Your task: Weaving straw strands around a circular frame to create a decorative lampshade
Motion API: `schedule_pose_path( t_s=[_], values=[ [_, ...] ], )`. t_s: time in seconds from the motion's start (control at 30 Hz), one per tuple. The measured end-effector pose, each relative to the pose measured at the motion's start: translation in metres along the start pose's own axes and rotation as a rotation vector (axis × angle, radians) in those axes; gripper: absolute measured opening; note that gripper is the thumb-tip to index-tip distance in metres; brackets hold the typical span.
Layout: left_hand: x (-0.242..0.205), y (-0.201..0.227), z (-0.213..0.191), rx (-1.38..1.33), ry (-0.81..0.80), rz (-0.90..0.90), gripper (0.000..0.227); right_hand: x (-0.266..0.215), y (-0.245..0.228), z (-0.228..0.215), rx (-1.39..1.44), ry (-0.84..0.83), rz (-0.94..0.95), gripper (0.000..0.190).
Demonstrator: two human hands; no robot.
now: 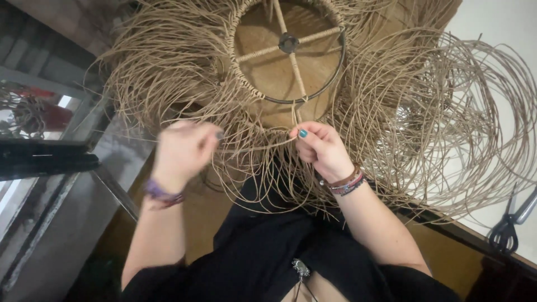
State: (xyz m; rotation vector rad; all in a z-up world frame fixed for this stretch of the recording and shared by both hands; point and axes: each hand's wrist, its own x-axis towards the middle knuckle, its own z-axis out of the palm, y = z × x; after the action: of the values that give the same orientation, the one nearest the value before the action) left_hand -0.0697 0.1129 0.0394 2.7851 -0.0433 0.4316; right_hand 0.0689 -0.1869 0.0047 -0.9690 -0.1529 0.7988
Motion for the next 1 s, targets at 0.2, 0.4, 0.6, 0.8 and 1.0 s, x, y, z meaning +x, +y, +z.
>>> schedule_pose_path(
  t_s=[0.2,0.4,0.6,0.8,1.0],
  values=[
    [0.044,0.085,-0.043,-0.481,-0.346,0.039,0.078,0.006,0.011,0.018,0.038,0.007,0.027,0.019],
    [0.06,0.077,0.119,-0.498,0.505,0.3,0.03,0.012,0.035,0.018,0.193,0.068,-0.002,0.011],
    [0.105,0.061,0.081,-0.256,0.664,0.356,0.025,0.005,0.014,0.046,0.223,0.037,-0.116,0.012],
    [0.143,0.059,0.067,-0.331,0.578,0.292,0.023,0.011,0.022,0.037,0.123,0.078,-0.154,0.004],
    [0.148,0.067,0.04,-0.563,0.42,0.046,0.02,0.01,0.036,0.026,0.111,0.121,-0.115,0.003]
  ],
)
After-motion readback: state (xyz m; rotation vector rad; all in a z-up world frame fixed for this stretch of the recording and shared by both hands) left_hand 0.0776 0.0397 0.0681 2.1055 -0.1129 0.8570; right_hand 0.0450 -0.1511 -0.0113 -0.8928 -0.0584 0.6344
